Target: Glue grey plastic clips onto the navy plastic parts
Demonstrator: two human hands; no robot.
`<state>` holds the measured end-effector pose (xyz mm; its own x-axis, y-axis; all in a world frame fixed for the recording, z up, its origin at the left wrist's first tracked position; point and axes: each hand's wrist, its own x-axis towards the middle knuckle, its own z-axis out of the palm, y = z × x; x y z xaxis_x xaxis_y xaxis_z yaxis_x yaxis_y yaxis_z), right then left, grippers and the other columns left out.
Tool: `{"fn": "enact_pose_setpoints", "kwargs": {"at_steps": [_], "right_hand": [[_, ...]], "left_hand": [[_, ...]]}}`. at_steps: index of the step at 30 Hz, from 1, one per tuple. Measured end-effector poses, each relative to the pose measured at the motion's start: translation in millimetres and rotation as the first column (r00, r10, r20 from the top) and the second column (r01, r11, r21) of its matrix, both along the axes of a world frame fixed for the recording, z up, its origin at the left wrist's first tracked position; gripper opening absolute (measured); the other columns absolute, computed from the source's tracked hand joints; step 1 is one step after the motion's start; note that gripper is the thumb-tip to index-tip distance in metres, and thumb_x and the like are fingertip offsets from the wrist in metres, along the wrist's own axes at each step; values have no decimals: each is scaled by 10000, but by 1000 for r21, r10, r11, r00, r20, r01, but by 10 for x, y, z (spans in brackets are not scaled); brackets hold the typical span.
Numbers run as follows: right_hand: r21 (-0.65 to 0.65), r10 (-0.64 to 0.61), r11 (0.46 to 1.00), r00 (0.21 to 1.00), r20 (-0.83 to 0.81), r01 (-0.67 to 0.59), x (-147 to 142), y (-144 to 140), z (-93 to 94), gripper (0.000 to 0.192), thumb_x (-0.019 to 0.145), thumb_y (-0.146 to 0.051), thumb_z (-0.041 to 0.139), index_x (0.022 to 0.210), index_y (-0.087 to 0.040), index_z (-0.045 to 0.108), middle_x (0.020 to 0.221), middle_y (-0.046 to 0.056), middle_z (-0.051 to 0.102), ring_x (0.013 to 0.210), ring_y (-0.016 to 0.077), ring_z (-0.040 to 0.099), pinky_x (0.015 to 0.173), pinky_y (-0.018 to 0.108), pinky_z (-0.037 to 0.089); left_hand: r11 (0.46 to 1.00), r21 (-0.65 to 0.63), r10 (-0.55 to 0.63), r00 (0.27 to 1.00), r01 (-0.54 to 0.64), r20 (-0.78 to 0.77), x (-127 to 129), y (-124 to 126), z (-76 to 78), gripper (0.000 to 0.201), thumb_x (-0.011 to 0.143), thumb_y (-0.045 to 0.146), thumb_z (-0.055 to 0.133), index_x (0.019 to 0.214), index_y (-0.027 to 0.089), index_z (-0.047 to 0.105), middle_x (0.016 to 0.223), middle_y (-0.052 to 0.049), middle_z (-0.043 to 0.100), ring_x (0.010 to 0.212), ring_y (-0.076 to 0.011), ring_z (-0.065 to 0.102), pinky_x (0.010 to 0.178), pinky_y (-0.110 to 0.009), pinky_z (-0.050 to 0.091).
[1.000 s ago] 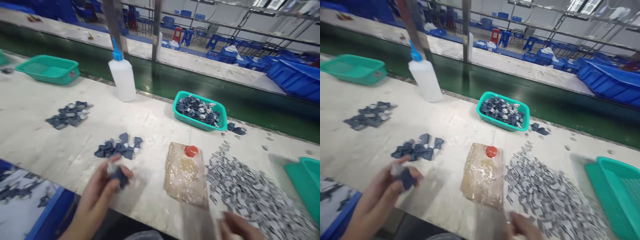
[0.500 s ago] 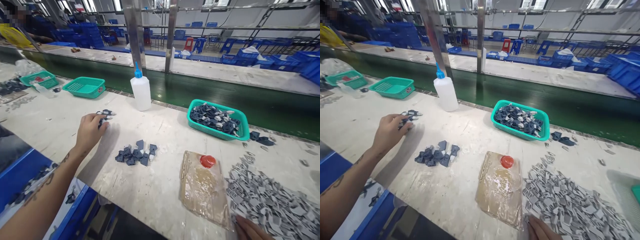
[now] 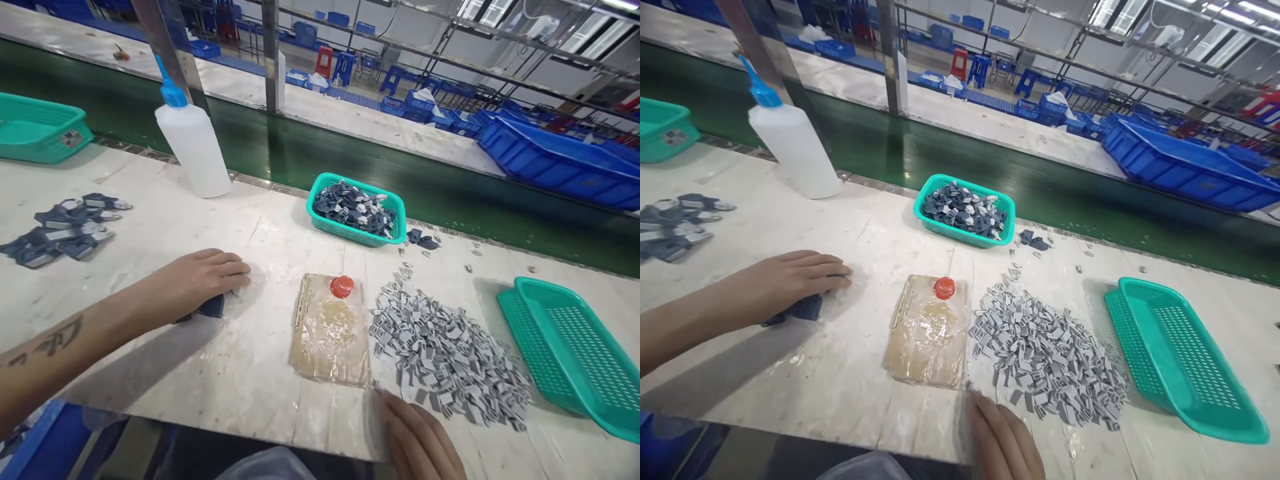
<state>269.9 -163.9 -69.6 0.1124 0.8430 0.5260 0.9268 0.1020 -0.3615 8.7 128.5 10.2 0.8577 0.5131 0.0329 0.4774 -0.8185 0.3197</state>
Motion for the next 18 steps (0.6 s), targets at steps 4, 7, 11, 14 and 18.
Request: {"fn": "enact_pose_setpoints", "kwargs": {"at_steps": [4,7,11,14,18], "right_hand": [[-21,-54,998,996,70,55,162,120,150,206,833,-216,602,1033,-171,609,1035,82,562,949,171,539,784,302,456],[-35,-37,998,988,151,43,270,216,215,228,830,-303,612,1023,-181,616,1037,81,534,944,175,501,753,307,449],[-45,20,999,983,183,-12,319,293,226,172,813,-282,635,961,-195,622,1027,75,528,935,176,480,728,301,441],[-69,58,997,979,194,-46,319,322,215,125,814,-246,636,925,-196,612,1010,70,531,913,169,471,716,291,438],[-82,108,992,972,210,-93,334,343,205,110,821,-237,625,916,-185,604,983,71,532,905,170,467,724,294,424]], "left_hand": [[989,-39,141,989,-139,53,27,14,101,372,872,147,332,1032,197,665,1099,-81,687,1053,-271,571,985,-424,353],[951,-123,301,943,-285,141,40,-62,170,276,882,220,394,1040,152,610,1036,-56,616,972,-240,557,906,-383,401],[863,-357,466,834,-356,295,-6,-284,241,248,873,292,454,1069,185,563,904,-1,595,815,-162,585,694,-224,446],[766,-532,584,738,-362,339,-49,-494,271,252,880,347,483,1077,220,576,894,-7,643,737,-153,592,608,-205,438],[409,-900,832,468,-152,299,-55,-754,252,186,771,316,693,919,203,690,1038,-31,674,1006,-226,517,794,-247,377]]}}
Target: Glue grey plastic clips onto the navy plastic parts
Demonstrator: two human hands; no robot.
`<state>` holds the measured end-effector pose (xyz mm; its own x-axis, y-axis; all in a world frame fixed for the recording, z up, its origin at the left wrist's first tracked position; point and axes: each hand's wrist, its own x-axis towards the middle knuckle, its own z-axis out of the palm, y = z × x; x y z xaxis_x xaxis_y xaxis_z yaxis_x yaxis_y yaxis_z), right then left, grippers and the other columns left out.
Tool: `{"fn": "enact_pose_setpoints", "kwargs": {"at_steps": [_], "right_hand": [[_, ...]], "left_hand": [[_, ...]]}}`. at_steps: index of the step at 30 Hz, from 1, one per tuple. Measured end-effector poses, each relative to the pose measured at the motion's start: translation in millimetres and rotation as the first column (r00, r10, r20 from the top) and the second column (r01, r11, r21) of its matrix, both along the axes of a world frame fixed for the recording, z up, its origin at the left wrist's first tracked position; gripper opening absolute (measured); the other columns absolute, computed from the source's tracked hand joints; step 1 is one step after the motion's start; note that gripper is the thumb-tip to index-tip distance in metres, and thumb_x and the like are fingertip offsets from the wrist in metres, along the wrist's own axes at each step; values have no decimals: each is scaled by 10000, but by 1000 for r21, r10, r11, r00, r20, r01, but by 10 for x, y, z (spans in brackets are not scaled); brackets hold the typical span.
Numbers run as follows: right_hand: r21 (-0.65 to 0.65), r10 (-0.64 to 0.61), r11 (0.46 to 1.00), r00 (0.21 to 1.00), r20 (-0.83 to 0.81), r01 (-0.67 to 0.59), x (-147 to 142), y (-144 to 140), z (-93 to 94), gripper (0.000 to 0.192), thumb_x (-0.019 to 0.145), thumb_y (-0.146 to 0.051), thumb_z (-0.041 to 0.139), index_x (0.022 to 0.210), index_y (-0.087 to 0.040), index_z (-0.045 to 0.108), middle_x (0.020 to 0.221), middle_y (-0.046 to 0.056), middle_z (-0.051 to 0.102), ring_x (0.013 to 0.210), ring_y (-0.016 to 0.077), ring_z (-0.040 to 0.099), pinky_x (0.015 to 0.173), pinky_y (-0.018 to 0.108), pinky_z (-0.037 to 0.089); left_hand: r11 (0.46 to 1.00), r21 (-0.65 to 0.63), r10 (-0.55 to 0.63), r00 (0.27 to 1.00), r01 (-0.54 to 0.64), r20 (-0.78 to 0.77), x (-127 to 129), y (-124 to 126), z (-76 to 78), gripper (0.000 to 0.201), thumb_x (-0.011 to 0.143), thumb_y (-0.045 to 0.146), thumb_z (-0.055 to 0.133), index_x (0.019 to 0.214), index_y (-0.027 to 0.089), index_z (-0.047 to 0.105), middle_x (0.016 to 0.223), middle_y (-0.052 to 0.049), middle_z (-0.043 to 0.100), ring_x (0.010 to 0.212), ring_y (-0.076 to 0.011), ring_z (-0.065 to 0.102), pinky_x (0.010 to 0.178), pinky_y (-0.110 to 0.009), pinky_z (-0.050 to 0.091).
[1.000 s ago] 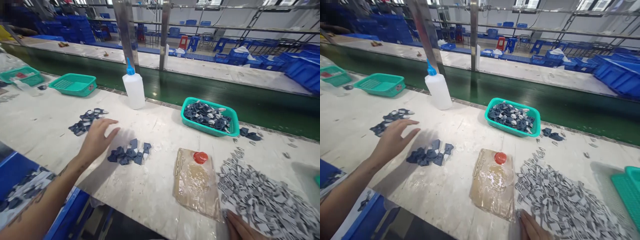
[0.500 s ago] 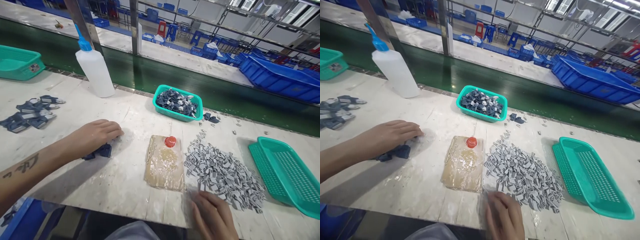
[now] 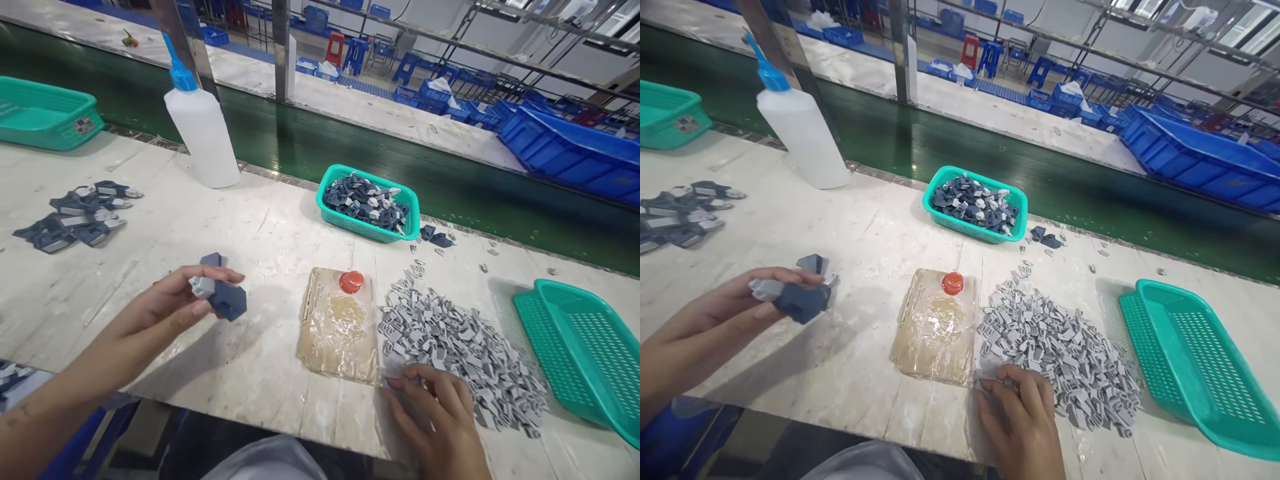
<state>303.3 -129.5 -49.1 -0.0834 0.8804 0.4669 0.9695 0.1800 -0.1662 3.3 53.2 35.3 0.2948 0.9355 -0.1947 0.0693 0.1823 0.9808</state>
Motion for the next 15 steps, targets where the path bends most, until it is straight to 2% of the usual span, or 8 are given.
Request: {"fn": "enact_pose_setpoints", "kwargs": {"at_steps": [2,4,8,11,15], "right_hand": [[11,25,1000,1000,18,-25,22,1,14,106,822,-240,620,905,-176,603,965,76,535,885,173,470,724,306,409],[27,43,999,997,61,-44,49,10,58,93,838,-245,596,893,-170,608,962,85,546,866,180,486,726,332,386],[88,1,996,987,160,-15,34,159,242,117,856,-275,579,898,-176,626,943,96,565,814,199,514,728,383,339],[162,-59,986,994,97,43,-90,429,380,114,818,-258,638,899,-179,621,923,86,555,784,191,501,740,387,330],[151,-5,989,998,63,-5,-227,822,382,33,826,-213,614,843,-185,622,961,86,544,856,202,466,760,382,347]], "left_hand": [[976,-218,67,985,-31,161,17,-117,-49,182,731,300,743,879,198,711,955,-19,705,933,-204,528,775,-251,354],[936,-353,99,965,-7,243,47,-230,-120,239,683,346,782,864,203,720,891,-16,719,847,-189,559,749,-261,373],[850,-524,179,901,61,395,151,-450,-288,363,568,461,832,814,219,721,774,-3,686,827,-161,589,799,-264,436],[786,-613,270,845,83,461,229,-600,-409,312,605,426,825,831,241,715,758,26,654,825,-117,591,825,-238,449],[704,-702,364,797,103,482,246,-730,-568,300,629,377,824,879,244,725,758,28,670,779,-93,617,797,-223,476]]}}
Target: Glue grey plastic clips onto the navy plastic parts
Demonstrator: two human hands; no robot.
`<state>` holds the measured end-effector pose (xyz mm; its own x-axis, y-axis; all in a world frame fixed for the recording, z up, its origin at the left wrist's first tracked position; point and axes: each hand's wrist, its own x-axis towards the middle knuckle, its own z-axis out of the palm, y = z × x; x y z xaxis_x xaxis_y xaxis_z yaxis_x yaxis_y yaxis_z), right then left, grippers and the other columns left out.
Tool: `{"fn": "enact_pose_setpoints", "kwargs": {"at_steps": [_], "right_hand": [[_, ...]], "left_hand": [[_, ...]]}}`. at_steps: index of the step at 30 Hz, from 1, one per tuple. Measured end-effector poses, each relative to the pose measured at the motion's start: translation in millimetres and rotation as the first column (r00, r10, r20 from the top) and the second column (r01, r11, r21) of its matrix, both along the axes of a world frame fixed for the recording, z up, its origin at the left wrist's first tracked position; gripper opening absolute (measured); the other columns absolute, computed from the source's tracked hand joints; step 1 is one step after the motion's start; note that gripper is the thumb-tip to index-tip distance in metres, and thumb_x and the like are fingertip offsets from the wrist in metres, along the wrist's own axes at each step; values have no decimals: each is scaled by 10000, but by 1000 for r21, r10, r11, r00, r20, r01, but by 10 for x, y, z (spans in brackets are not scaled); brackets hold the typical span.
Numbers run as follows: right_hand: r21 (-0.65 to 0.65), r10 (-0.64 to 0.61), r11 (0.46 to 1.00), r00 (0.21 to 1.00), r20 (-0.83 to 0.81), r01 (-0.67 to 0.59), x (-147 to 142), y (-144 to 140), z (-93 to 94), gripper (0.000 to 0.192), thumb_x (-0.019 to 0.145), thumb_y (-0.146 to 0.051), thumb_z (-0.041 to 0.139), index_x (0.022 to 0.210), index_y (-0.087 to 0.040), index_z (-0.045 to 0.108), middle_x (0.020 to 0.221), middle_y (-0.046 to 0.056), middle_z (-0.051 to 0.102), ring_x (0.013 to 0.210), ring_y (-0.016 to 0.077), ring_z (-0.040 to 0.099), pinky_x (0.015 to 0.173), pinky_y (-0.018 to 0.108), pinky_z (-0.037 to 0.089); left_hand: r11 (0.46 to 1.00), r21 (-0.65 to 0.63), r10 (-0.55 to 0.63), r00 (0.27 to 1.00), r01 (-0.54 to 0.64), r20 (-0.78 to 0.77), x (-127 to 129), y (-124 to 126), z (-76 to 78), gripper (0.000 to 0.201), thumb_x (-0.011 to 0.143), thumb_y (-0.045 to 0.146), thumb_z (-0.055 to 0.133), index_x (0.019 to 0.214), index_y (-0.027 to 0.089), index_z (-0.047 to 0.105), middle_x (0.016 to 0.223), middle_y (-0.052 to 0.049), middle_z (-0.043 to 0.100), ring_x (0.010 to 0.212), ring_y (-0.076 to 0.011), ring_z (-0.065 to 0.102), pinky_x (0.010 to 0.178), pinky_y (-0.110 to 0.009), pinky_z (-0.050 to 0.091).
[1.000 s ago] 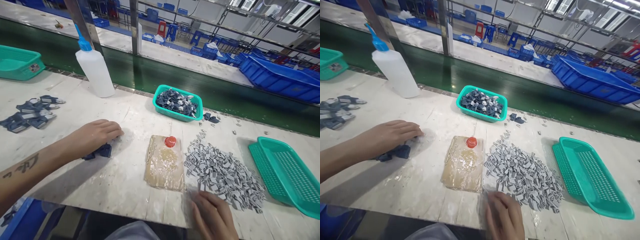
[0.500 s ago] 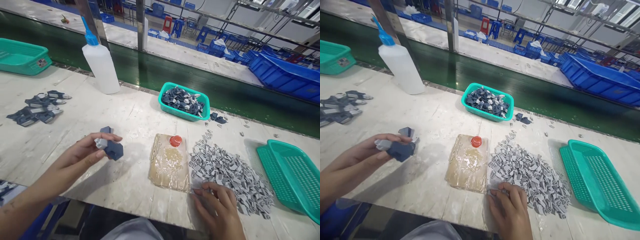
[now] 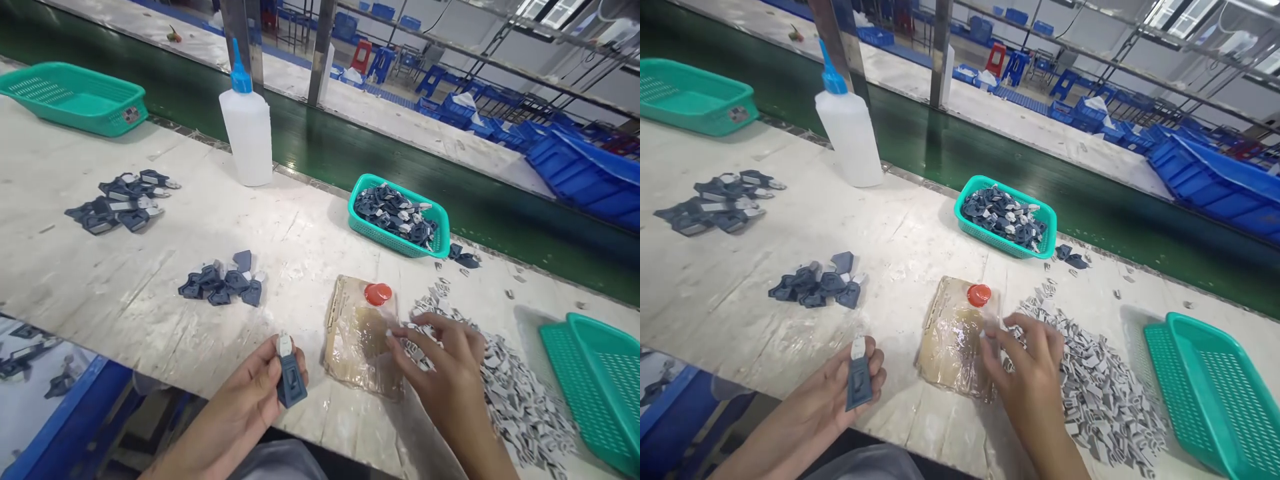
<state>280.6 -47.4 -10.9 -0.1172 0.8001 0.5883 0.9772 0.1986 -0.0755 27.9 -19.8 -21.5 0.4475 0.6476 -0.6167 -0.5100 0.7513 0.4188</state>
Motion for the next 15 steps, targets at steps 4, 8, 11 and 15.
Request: {"fn": "enact_pose_setpoints", "kwargs": {"at_steps": [4,8,11,15], "right_hand": [[-67,30,997,999,15,-29,1,197,-83,59,835,-222,594,820,-182,634,1005,89,534,935,221,434,780,386,373],[-125,54,991,998,19,-51,8,253,-91,63,831,-219,594,809,-181,640,1014,83,536,919,216,402,776,375,387],[-158,65,986,998,25,-60,2,270,-80,71,834,-217,589,798,-181,638,1002,76,539,907,209,397,769,365,394],[-173,66,983,997,39,-58,5,276,-78,81,837,-225,583,810,-177,643,961,79,535,906,214,395,743,360,395]], "left_hand": [[996,-61,59,998,-57,33,-37,-31,-102,289,615,335,841,865,242,731,789,29,701,799,-84,633,816,-204,478],[996,-68,64,995,-58,74,-46,2,-118,272,598,289,855,824,204,732,803,9,705,802,-97,628,815,-206,479],[999,-45,34,994,-29,108,-48,21,-118,276,590,283,858,813,179,733,759,5,684,788,-114,613,799,-215,483],[999,-35,10,990,-5,137,-60,22,-119,244,607,281,848,798,178,735,742,5,675,790,-117,600,803,-224,479]]}}
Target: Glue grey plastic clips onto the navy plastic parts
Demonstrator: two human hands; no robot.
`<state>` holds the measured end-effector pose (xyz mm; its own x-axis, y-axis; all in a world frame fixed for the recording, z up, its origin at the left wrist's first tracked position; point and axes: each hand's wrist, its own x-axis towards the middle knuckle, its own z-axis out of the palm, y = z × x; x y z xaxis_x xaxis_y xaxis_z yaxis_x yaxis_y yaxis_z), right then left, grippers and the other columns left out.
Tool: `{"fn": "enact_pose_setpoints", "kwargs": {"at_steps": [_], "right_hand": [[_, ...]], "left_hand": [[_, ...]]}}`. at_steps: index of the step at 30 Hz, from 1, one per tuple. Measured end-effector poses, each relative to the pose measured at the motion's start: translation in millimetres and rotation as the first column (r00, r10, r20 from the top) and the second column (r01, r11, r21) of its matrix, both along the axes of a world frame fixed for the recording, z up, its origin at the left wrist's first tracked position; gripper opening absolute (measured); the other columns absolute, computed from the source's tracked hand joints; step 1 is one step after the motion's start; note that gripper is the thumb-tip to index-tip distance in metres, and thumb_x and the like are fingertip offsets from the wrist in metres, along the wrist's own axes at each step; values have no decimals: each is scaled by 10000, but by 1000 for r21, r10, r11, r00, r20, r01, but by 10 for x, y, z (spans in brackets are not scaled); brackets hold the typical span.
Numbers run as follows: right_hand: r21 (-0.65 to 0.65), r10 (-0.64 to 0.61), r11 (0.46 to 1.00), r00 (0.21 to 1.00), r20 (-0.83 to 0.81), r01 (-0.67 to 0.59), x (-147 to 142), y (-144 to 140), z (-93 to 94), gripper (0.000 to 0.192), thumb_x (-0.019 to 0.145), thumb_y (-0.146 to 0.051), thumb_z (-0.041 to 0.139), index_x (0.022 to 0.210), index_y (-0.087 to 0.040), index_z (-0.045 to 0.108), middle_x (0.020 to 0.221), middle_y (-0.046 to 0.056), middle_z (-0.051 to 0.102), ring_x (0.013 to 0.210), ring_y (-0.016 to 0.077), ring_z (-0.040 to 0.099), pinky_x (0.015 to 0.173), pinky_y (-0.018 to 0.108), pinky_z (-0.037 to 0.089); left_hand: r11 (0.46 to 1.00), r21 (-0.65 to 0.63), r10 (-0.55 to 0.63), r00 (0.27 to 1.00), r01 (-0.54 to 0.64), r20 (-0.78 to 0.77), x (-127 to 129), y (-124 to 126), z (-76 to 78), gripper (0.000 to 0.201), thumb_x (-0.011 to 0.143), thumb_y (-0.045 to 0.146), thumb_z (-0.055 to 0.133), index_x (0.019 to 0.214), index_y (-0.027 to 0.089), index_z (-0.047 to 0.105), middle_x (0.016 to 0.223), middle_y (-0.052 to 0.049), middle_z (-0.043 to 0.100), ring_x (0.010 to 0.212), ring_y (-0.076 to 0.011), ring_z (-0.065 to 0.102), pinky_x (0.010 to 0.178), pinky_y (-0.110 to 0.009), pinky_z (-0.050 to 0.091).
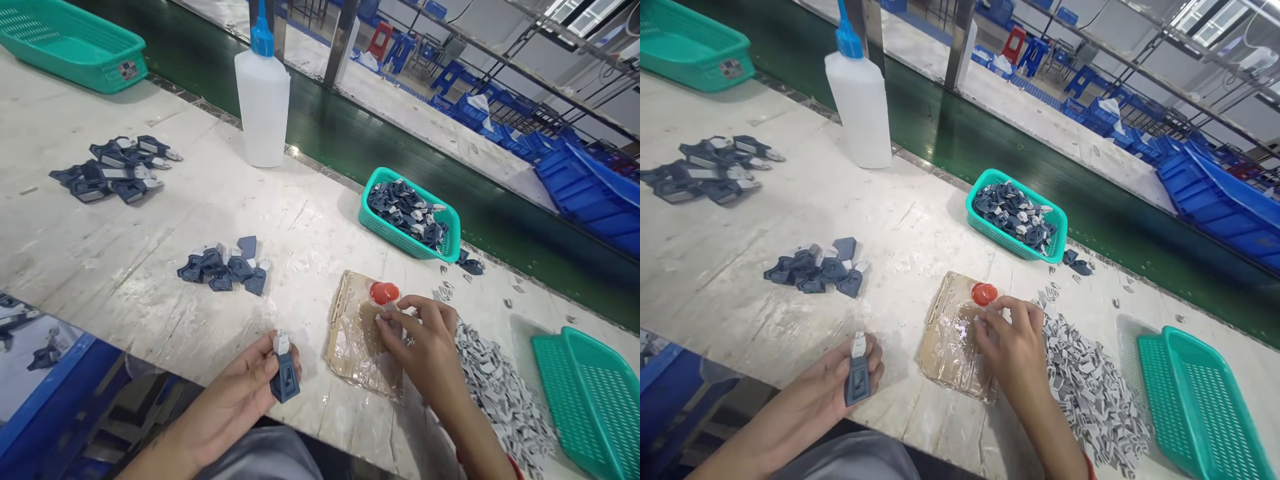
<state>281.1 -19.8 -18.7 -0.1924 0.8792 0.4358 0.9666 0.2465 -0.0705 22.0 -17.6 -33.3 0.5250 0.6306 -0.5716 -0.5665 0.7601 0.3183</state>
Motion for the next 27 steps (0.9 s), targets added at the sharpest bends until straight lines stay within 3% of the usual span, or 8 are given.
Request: {"fn": "enact_pose_setpoints", "kwargs": {"at_steps": [11,16,20,23,27], "right_hand": [[-1,10,1000,1000,23,-10,21,15,-30,84,831,-227,592,817,-169,651,924,75,508,870,202,408,747,359,383],[24,11,1000,1000,4,-12,3,-21,100,90,848,-244,575,834,-192,648,918,64,499,864,197,431,751,366,357],[120,-23,992,999,-29,27,-67,-84,223,71,816,-222,637,881,-192,635,881,45,492,797,166,458,739,365,307],[112,-35,993,998,-48,40,-88,-101,185,61,816,-230,638,865,-194,633,865,41,495,773,162,453,738,362,304],[96,-41,994,997,-65,47,-129,-147,128,38,823,-220,628,844,-189,629,883,51,495,784,166,446,751,363,307]], "left_hand": [[1000,-18,2,1000,-2,0,14,14,-15,258,594,267,858,811,199,735,739,12,693,761,-104,622,783,-221,494],[1000,-11,-26,999,26,-20,12,-7,47,214,693,226,792,895,228,723,825,-2,735,796,-151,685,708,-254,529],[998,-19,-60,998,60,2,48,-98,61,197,773,230,721,969,249,707,914,-7,745,979,-224,685,897,-346,498],[998,-1,-69,997,69,21,100,-178,54,226,753,278,738,974,260,695,965,4,732,1059,-253,648,985,-409,436],[977,169,-98,975,133,-202,154,-215,69,235,749,357,729,955,255,677,923,2,718,1044,-182,583,965,-302,381]]}}
